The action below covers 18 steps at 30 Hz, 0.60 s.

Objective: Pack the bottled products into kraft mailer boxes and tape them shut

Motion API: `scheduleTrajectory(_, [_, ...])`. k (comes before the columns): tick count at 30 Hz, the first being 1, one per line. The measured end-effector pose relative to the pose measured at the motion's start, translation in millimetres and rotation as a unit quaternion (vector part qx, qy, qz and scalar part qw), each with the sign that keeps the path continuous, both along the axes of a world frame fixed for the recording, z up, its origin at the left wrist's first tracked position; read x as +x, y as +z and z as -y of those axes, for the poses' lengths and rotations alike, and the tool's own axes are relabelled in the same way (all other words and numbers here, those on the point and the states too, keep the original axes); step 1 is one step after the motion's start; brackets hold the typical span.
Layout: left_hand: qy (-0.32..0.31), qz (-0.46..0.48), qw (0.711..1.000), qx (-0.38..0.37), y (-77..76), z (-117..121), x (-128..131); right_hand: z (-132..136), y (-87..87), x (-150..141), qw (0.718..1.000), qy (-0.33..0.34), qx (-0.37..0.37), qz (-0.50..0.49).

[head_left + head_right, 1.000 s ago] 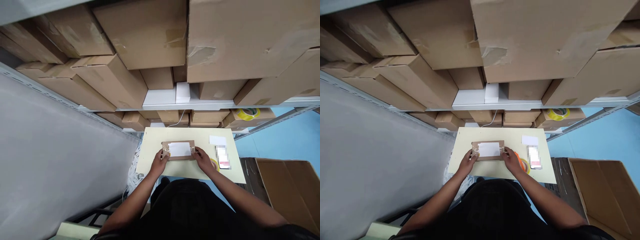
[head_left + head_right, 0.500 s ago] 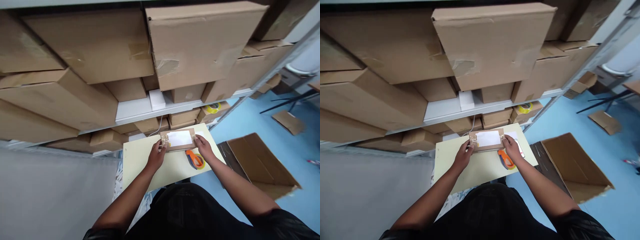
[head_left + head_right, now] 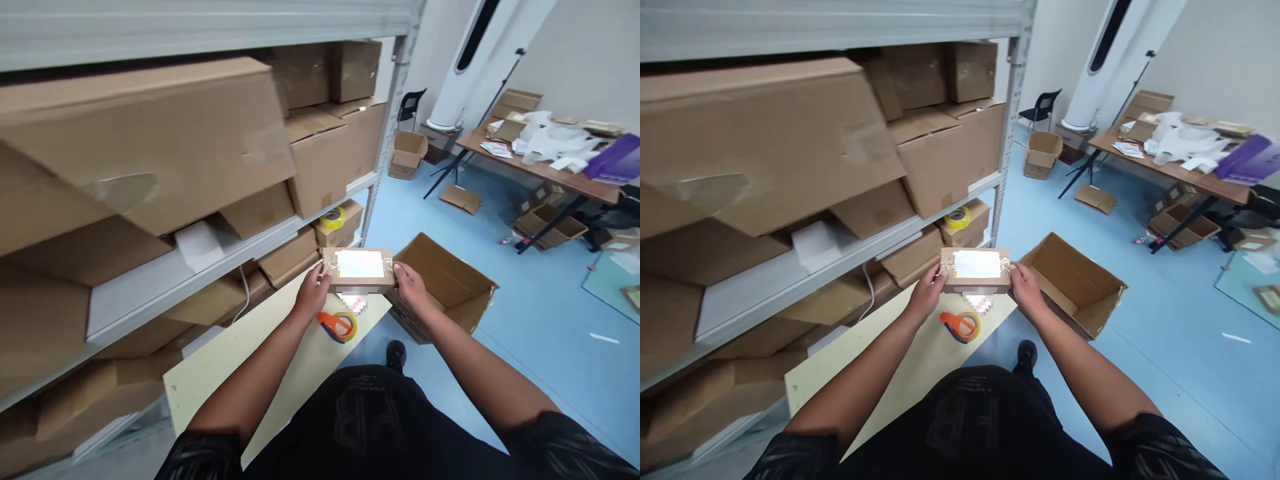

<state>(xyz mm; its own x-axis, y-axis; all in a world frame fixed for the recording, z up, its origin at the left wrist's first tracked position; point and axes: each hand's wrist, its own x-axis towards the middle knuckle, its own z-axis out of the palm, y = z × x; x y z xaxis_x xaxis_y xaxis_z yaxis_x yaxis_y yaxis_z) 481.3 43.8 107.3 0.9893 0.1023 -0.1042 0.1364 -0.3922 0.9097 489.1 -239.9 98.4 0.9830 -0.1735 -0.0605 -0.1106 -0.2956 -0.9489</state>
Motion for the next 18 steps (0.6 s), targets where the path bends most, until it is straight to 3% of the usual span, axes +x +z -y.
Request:
scheduleTrajectory(5, [-0.067, 0.005, 0.998, -0.007, -6.9, 108, 66, 102, -11.2, 26, 0.997, -0.060, 0.047, -0.024])
scheduleTrajectory(12, [-0.149, -0.032, 0.988, 0.016, -29.0, 283, 165, 265, -48.5, 59, 0.987, -0.132, 0.072, -0.058])
scheduleTrajectory(15, [-0.198, -0.028, 0.980, 0.020, -35.3, 347, 198, 319, -61.9, 63, 0.982, -0.161, 0.066, -0.071])
scheduleTrajectory(18, [-0.240, -0.037, 0.970, 0.019, -41.9, 396, 220, 359, -72.0, 61, 0.977, -0.194, 0.044, -0.076])
